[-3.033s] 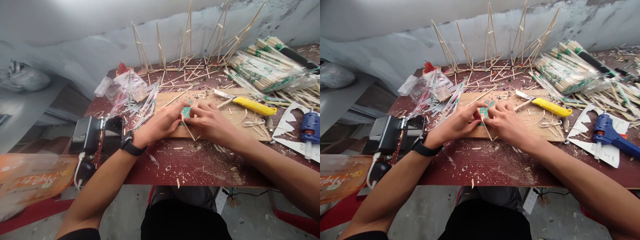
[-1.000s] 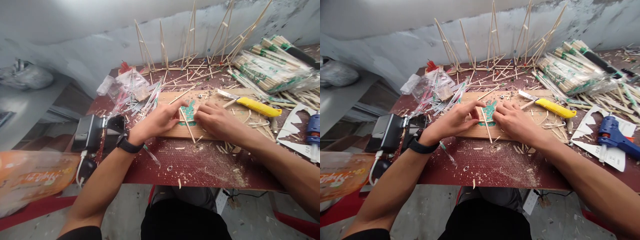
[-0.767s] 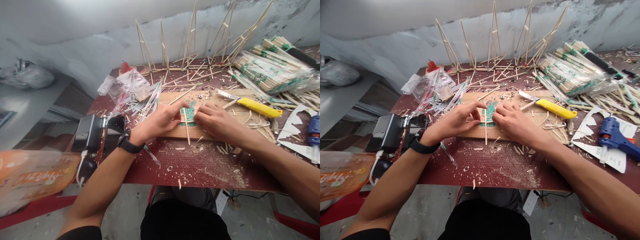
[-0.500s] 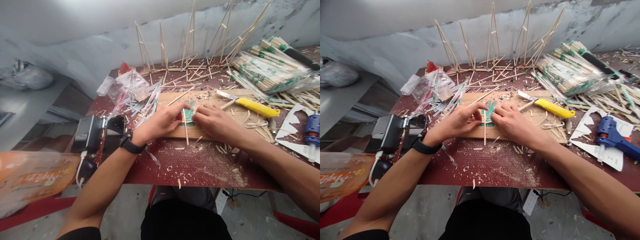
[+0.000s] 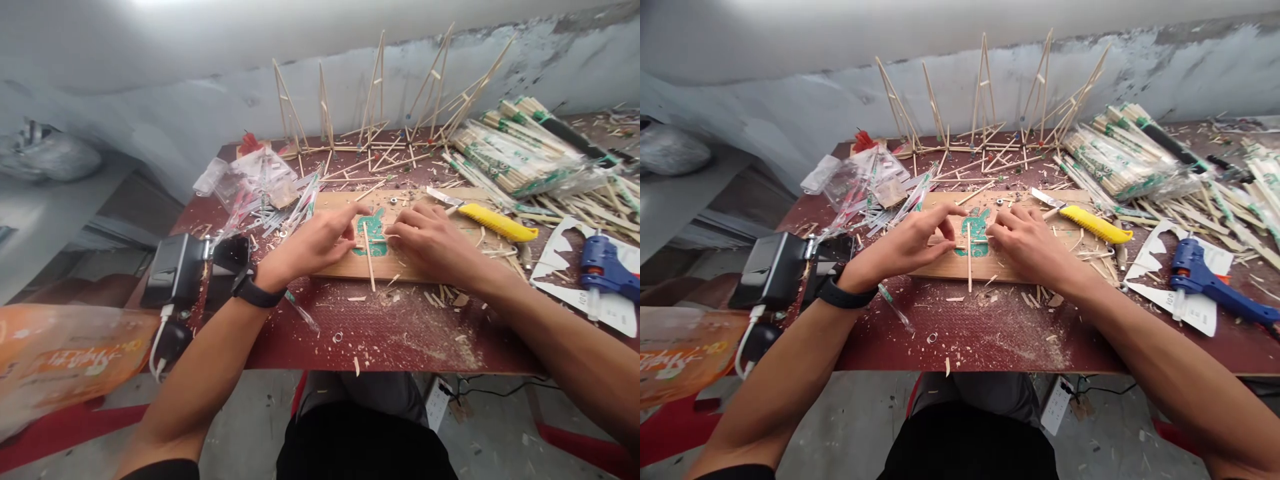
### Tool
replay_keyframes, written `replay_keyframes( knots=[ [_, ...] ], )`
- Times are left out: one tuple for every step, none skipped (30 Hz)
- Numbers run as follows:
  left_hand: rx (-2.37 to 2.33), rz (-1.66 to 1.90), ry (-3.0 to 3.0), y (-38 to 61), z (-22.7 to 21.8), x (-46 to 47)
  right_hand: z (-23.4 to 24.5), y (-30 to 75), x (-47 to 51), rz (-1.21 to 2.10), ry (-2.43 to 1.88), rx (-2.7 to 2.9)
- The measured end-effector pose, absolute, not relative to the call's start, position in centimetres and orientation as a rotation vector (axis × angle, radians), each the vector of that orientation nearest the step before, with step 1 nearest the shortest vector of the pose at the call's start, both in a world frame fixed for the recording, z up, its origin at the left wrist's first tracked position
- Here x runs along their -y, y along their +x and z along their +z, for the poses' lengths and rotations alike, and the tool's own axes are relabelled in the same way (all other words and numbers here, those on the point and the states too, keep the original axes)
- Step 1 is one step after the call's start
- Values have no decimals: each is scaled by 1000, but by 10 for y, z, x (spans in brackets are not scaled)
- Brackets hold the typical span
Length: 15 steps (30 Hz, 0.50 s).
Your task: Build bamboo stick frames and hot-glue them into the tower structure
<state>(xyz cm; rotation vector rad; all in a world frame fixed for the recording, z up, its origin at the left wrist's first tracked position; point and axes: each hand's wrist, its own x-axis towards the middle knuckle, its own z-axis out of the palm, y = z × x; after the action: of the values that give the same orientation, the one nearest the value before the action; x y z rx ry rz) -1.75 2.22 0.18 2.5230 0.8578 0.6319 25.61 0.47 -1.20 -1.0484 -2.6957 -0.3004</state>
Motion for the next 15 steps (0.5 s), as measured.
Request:
replay_keyframes(
  knots=[
    [-853,613,2527,-18,1,-23,-11,256,-5,-294,-1055,2682],
    [-851,595,2529,-18,0,-23,-9,256,-5,-277,-1064,2663],
    [-855,583,2530,-18,-1,-24,-6,257,-6,-250,-1073,2637],
    [-863,574,2529,-18,-3,-25,-3,260,-8,-216,-1089,2605],
    [-869,573,2526,-18,-4,-26,0,264,-10,-186,-1114,2565],
    [-867,576,2525,-18,-5,-26,3,271,-14,-171,-1150,2513],
    [-856,581,2528,-18,-5,-27,5,280,-19,-181,-1198,2454],
    [-839,589,2534,-18,-5,-27,6,291,-24,-210,-1257,2394],
    [-819,604,2539,-18,-4,-27,7,303,-30,-261,-1319,2334],
    [-807,625,2540,-18,-3,-26,6,317,-36,-321,-1391,2291],
    [-803,657,2535,-18,-3,-26,5,331,-42,-356,-1465,2286],
    [-811,696,2520,-17,-2,-26,2,343,-48,-394,-1544,2260],
    [-830,739,2494,-16,-2,-25,0,354,-52,-406,-1621,2245],
    [-856,778,2455,-15,-2,-25,-3,363,-56,-367,-1685,2260],
    [-887,813,2405,-14,-2,-24,-5,369,-59,-307,-1733,2281]
  ],
)
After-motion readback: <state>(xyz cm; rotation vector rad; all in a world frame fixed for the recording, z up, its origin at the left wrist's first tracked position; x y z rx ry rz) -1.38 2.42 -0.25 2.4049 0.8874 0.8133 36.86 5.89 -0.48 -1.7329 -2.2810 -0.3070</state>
